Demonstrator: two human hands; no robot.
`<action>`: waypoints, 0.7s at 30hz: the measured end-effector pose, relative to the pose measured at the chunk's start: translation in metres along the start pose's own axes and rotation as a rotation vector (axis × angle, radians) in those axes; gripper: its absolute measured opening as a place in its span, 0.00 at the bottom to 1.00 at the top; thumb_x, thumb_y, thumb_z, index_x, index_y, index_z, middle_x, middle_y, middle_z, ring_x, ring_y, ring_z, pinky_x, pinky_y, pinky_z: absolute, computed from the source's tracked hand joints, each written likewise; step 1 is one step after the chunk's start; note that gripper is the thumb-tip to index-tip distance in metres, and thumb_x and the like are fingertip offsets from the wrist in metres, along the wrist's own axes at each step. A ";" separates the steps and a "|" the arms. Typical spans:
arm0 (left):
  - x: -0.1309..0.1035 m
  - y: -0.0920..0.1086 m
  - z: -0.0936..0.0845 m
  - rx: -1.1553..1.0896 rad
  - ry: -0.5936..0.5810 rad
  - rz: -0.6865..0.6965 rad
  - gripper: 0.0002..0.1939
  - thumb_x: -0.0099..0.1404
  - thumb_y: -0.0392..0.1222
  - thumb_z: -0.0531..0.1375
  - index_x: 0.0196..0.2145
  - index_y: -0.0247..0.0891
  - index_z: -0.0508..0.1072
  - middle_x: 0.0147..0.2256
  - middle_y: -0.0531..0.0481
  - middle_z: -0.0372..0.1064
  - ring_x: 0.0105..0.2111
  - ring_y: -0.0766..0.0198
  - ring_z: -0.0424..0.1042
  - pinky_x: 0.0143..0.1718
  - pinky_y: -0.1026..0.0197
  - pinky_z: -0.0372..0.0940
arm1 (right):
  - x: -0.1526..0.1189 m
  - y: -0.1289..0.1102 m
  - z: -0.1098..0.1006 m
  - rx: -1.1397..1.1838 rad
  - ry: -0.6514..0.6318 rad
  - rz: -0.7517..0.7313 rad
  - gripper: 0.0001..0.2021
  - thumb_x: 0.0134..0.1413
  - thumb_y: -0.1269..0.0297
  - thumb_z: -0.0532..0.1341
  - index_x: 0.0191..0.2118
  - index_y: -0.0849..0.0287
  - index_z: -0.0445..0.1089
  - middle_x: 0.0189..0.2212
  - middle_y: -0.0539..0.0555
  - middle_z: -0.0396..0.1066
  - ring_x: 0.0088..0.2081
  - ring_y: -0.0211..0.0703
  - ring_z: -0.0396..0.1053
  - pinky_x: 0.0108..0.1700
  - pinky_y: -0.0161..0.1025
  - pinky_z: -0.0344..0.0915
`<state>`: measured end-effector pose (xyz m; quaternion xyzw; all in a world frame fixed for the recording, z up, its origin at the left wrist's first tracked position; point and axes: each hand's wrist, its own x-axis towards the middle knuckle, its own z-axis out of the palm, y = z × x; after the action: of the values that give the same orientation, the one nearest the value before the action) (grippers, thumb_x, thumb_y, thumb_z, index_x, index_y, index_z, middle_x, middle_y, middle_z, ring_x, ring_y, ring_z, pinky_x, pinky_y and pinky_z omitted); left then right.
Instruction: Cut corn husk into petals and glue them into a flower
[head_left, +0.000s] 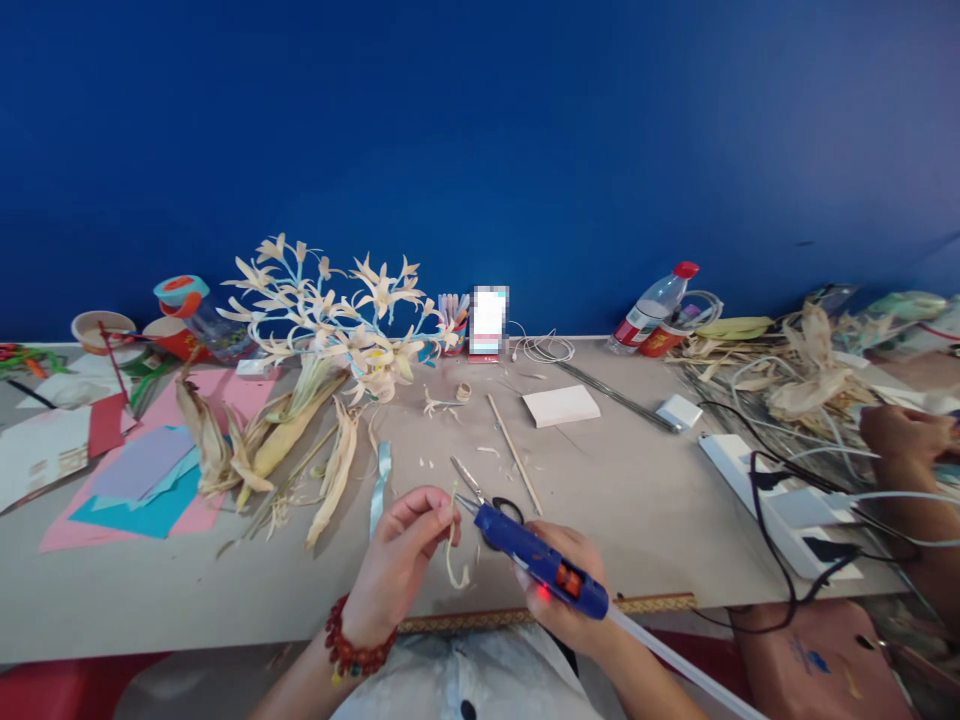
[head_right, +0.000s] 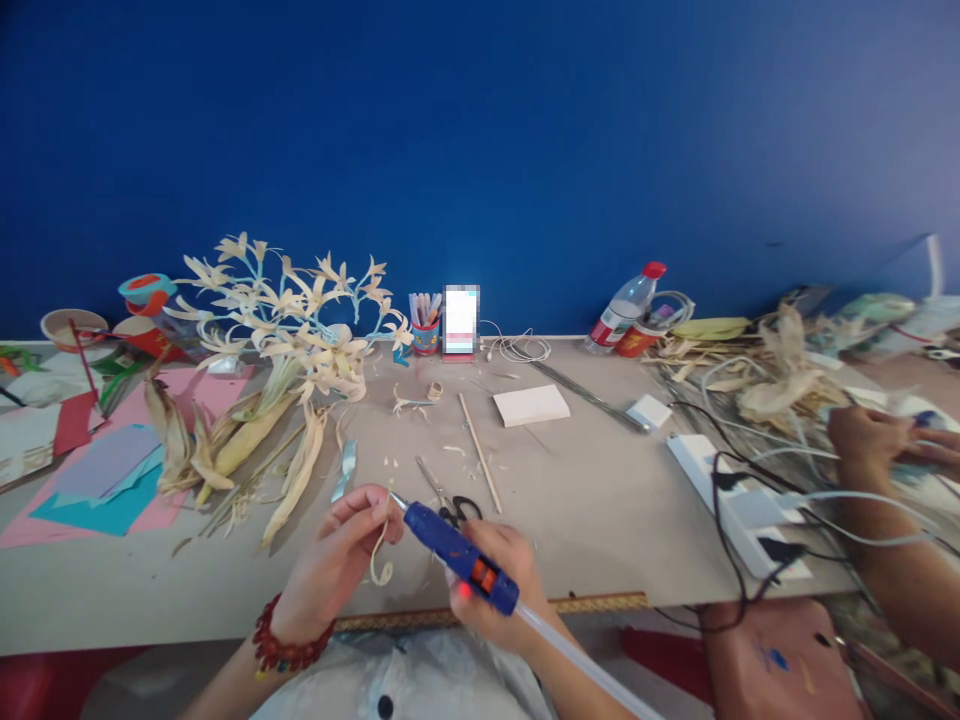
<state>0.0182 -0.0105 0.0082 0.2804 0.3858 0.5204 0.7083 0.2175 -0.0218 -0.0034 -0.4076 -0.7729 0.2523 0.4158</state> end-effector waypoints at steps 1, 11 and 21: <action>0.000 0.000 0.000 -0.003 -0.004 0.001 0.10 0.59 0.43 0.67 0.27 0.35 0.74 0.24 0.52 0.66 0.27 0.67 0.64 0.32 0.64 0.59 | 0.000 0.000 0.000 -0.005 -0.002 0.002 0.10 0.55 0.61 0.53 0.25 0.56 0.61 0.19 0.48 0.62 0.20 0.38 0.62 0.25 0.35 0.58; -0.001 0.001 0.000 -0.011 -0.013 0.006 0.10 0.60 0.42 0.66 0.26 0.35 0.73 0.24 0.52 0.66 0.27 0.68 0.64 0.32 0.65 0.59 | 0.000 -0.002 0.001 0.022 0.007 0.031 0.11 0.57 0.59 0.53 0.24 0.55 0.60 0.19 0.48 0.62 0.19 0.38 0.63 0.25 0.35 0.58; 0.000 -0.006 -0.004 0.193 0.060 0.188 0.09 0.62 0.44 0.64 0.28 0.37 0.74 0.25 0.53 0.67 0.29 0.66 0.64 0.34 0.64 0.59 | 0.005 -0.009 -0.001 0.086 0.002 0.101 0.10 0.54 0.62 0.54 0.24 0.56 0.60 0.18 0.48 0.63 0.19 0.37 0.62 0.24 0.35 0.58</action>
<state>0.0177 -0.0125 0.0017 0.3663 0.4270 0.5533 0.6143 0.2128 -0.0229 0.0060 -0.4280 -0.7395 0.3054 0.4203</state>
